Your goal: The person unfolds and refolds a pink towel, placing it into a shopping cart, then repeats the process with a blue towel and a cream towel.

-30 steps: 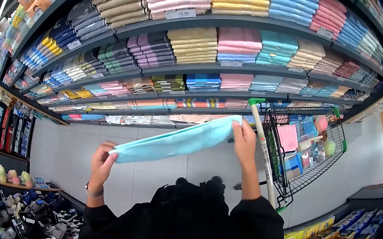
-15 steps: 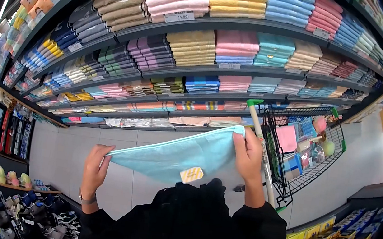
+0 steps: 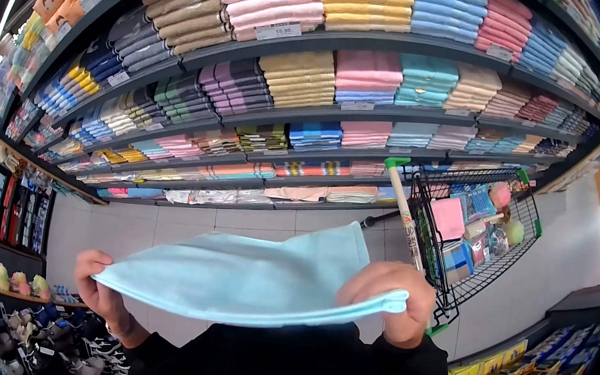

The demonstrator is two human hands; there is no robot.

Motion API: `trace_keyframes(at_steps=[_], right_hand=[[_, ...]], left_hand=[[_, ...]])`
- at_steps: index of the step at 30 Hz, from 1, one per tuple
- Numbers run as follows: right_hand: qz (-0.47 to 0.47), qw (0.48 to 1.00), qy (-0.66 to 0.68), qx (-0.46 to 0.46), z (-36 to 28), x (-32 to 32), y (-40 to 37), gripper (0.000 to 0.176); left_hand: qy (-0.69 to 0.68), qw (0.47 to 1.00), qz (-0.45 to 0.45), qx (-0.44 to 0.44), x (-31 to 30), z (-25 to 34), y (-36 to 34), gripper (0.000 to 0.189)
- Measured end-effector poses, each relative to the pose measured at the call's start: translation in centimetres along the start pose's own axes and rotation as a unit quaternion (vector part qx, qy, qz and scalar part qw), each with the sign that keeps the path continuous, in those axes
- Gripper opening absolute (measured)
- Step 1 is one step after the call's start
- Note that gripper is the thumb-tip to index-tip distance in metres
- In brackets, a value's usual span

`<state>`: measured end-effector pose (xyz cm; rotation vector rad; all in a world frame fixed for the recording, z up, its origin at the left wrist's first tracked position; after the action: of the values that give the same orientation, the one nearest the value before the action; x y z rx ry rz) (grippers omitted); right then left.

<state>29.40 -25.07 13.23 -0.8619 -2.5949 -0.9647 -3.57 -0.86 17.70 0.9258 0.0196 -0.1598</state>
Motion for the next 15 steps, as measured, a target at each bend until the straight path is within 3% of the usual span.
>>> trace_keyframes(at_steps=[2,4,6,7,10,15], right_hand=[[-0.014,0.999,-0.012,0.031,1.3,1.9,1.7,0.020],[-0.046,0.989,-0.084,0.113,4.8,4.2,4.0,0.021],[-0.136,0.979,-0.145,0.055,7.6,7.2,4.1,0.022],[-0.144,0.985,-0.082,0.043,8.5,8.6,3.5,0.020],[-0.183,0.970,-0.112,0.113,11.6,9.9,1.6,0.020],[-0.167,0.973,-0.116,0.107,12.3,8.7,1.4,0.018]], left_hand=[[-0.078,0.996,0.015,-0.040,1.6,-1.6,0.0,0.010],[-0.123,0.979,-0.059,-0.152,6.9,-4.7,-0.3,0.011],[-0.192,0.951,-0.169,-0.175,12.8,-5.2,-1.5,0.017],[-0.217,0.937,-0.205,-0.180,14.7,-4.6,-2.7,0.020],[-0.267,0.899,-0.300,-0.176,18.3,-2.1,-4.6,0.025],[-0.270,0.880,-0.338,-0.195,20.6,-2.1,-5.5,0.028]])
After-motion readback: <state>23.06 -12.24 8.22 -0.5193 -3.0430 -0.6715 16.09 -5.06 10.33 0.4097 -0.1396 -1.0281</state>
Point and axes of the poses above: each hand's wrist, its own y-axis towards the middle knuckle, its own x-axis out of the palm, z = x × y, the point moved 10 cm from there along y, towards the middle knuckle, and after that the axes turned 14 degrees about z, right-handed, at the moved point
